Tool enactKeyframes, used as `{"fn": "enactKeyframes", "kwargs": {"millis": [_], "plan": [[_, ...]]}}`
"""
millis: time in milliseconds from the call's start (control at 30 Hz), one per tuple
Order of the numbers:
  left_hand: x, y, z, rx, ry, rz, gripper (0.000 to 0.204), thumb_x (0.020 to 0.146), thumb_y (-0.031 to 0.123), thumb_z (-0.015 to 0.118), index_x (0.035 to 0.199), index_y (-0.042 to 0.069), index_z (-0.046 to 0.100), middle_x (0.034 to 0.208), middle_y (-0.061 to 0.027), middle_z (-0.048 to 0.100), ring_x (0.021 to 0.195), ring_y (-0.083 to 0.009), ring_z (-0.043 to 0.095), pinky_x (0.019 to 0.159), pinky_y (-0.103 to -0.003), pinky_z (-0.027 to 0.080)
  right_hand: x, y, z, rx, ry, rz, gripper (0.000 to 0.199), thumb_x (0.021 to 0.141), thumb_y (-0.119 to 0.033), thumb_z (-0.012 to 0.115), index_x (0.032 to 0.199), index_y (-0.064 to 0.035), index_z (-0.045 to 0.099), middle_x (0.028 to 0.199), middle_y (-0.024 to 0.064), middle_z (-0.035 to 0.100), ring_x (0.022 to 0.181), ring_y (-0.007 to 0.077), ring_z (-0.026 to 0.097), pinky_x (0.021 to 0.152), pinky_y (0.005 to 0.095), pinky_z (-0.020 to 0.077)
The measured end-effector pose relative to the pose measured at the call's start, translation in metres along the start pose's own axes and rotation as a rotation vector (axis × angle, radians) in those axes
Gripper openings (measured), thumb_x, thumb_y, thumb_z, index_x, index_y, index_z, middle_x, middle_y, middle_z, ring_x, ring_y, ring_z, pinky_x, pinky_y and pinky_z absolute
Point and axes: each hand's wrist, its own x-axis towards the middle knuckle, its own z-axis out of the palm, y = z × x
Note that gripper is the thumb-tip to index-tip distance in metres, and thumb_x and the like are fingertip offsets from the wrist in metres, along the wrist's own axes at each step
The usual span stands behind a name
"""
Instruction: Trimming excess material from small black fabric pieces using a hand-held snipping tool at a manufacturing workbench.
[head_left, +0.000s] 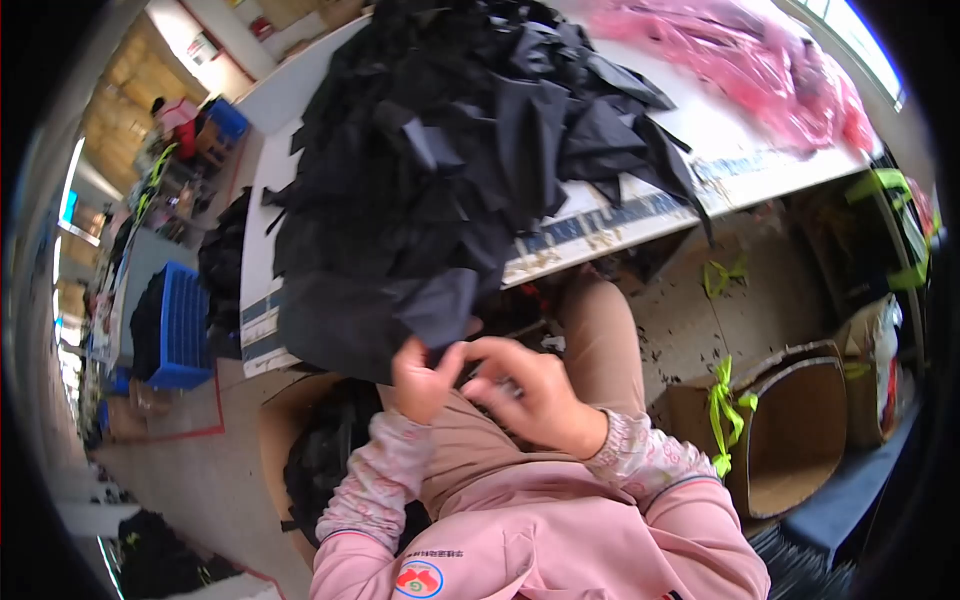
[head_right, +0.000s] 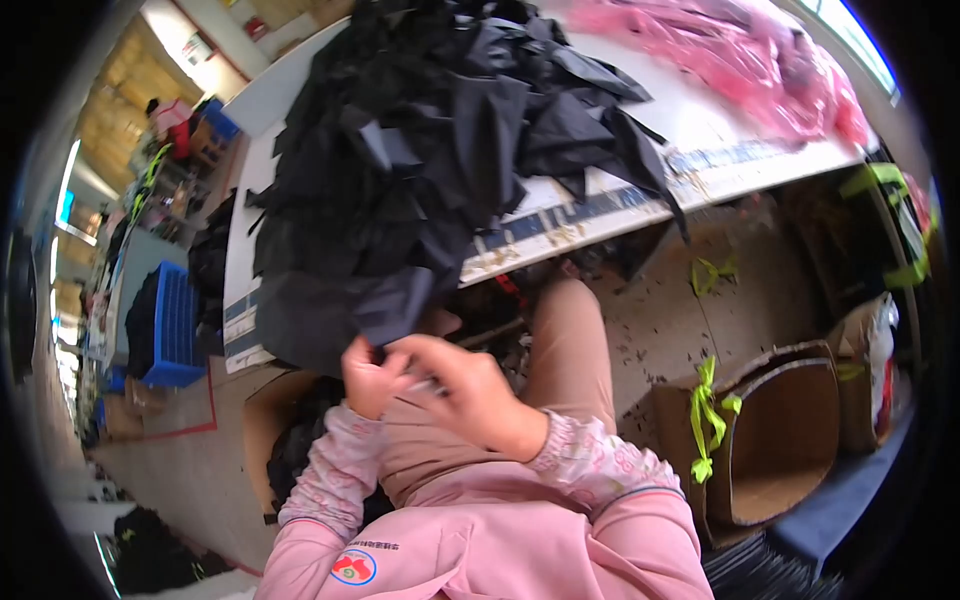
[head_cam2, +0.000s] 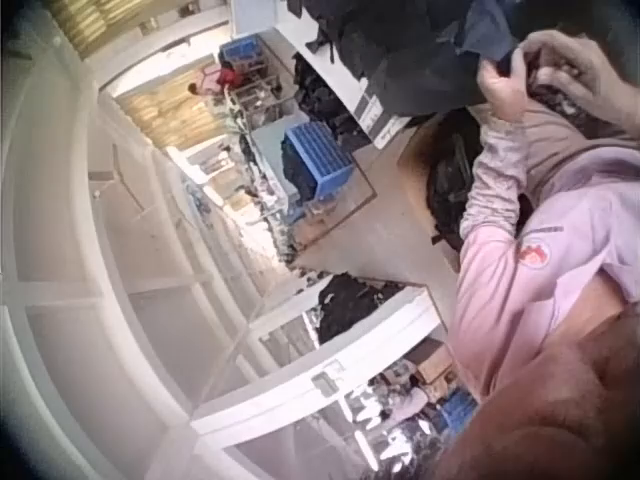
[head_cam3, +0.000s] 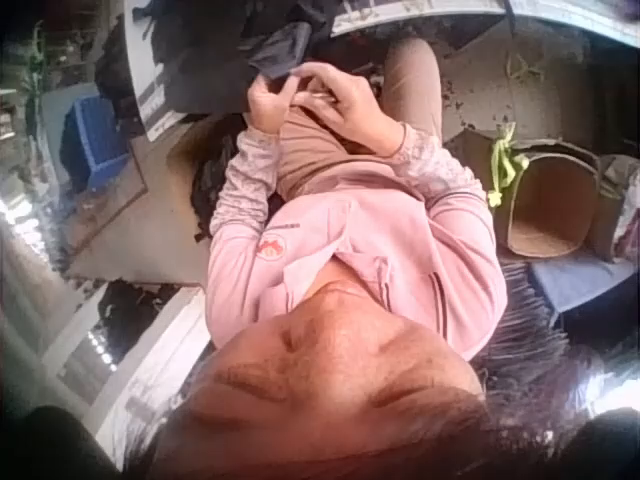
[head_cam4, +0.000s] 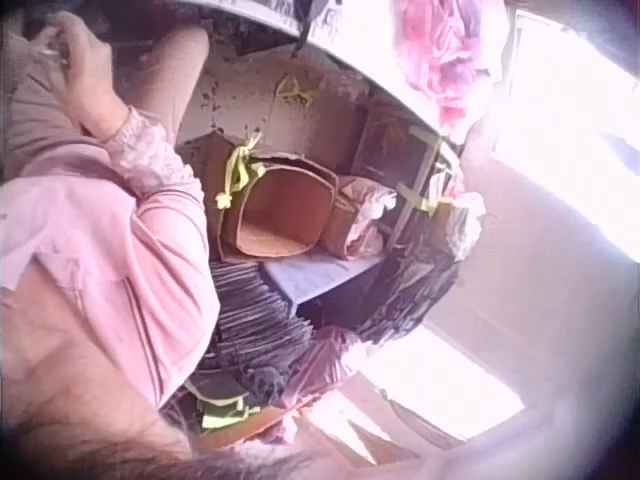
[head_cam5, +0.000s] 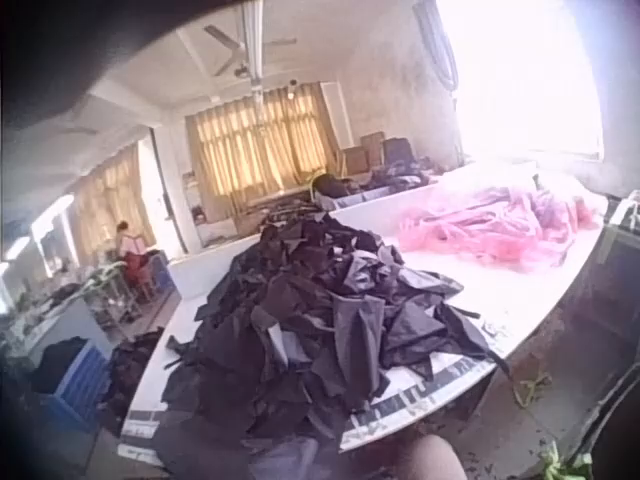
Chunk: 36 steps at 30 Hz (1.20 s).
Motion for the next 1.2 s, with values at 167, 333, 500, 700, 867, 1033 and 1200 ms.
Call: {"fn": "enactKeyframes", "kwargs": {"millis": [167, 333, 500, 700, 867, 1033, 1200], "plan": [[-0.038, -0.003, 0.045, 0.091, -0.171, 0.109, 0.029, 0.079, 0.009, 0.069, 0.106, 0.000, 0.062, 0.094, -0.0159, 0.066, 0.082, -0.0287, 0.066, 0.073, -0.036, 0.052, -0.036, 0.049, 0.002, 0.038, 0.223, 0.406, 0.035, 0.083, -0.011, 0.071, 0.114, -0.0038, 0.057, 0.086, 0.0054, 0.066, 0.074, 0.0099, 0.059, 0.065, 0.0262, 0.0491], [-0.037, 0.009, 0.047, 0.066, -0.326, 0.199, 0.028, 0.079, 0.006, 0.070, 0.104, 0.001, 0.061, 0.094, -0.0139, 0.061, 0.085, -0.0257, 0.063, 0.074, -0.033, 0.050, -0.053, 0.058, -0.016, 0.200, 0.269, 0.497, 0.015, 0.091, -0.009, 0.061, 0.103, 0.0005, 0.061, 0.074, -0.0003, 0.060, 0.060, 0.0045, 0.051, 0.055, 0.0200, 0.0432], [-0.005, 0.010, 0.013, 0.016, -0.087, 0.273, 0.029, 0.080, 0.003, 0.068, 0.108, 0.002, 0.062, 0.101, -0.0099, 0.059, 0.090, -0.0182, 0.058, 0.080, -0.029, 0.046, -0.043, 0.034, -0.049, 0.291, 0.294, 0.371, 0.019, 0.095, -0.021, 0.060, 0.097, -0.0025, 0.061, 0.068, -0.0036, 0.055, 0.048, 0.0026, 0.045, 0.044, 0.0179, 0.0380], [0.037, 0.021, -0.001, -0.079, -0.607, 0.180, 0.055, 0.089, 0.030, 0.064, 0.133, 0.002, 0.046, 0.132, -0.0117, 0.050, 0.120, -0.0215, 0.050, 0.099, -0.035, 0.041, -0.030, 0.007, -0.073, 0.249, 0.193, 0.097, 0.014, 0.087, -0.013, 0.062, 0.087, 0.0007, 0.065, 0.072, 0.0037, 0.058, 0.045, 0.0052, 0.042, 0.043, 0.0212, 0.0330], [0.028, 0.017, 0.060, -0.455, -1.198, 0.024, 0.048, 0.087, 0.020, 0.067, 0.130, 0.004, 0.051, 0.112, -0.0058, 0.062, 0.096, -0.0127, 0.057, 0.085, -0.030, 0.048, -0.040, -0.005, -0.095, 0.220, 0.157, -0.063, 0.032, 0.082, -0.028, 0.072, 0.071, -0.0014, 0.059, 0.075, 0.0103, 0.061, 0.069, 0.0210, 0.056, 0.067, 0.0320, 0.0448], [0.020, 0.043, 0.077, -0.543, -1.242, 0.176, 0.065, 0.082, 0.015, 0.071, 0.140, 0.007, 0.040, 0.119, -0.0045, 0.057, 0.102, -0.0142, 0.054, 0.090, -0.030, 0.044, -0.024, -0.018, -0.094, 0.299, 0.047, -0.160, 0.051, 0.077, -0.046, 0.075, 0.064, -0.0066, 0.045, 0.051, -0.0014, 0.037, 0.045, 0.0120, 0.036, 0.045, 0.0283, 0.0254], [0.021, 0.030, 0.111, -0.863, -1.189, -0.085, 0.074, 0.072, 0.006, 0.072, 0.138, 0.006, 0.040, 0.117, -0.0052, 0.053, 0.111, -0.0153, 0.050, 0.100, -0.029, 0.036, -0.012, -0.034, -0.090, 0.380, -0.091, -0.145, 0.051, 0.076, -0.043, 0.077, 0.059, -0.0076, 0.045, 0.047, -0.0011, 0.038, 0.041, 0.0116, 0.034, 0.043, 0.0288, 0.0225]]}}
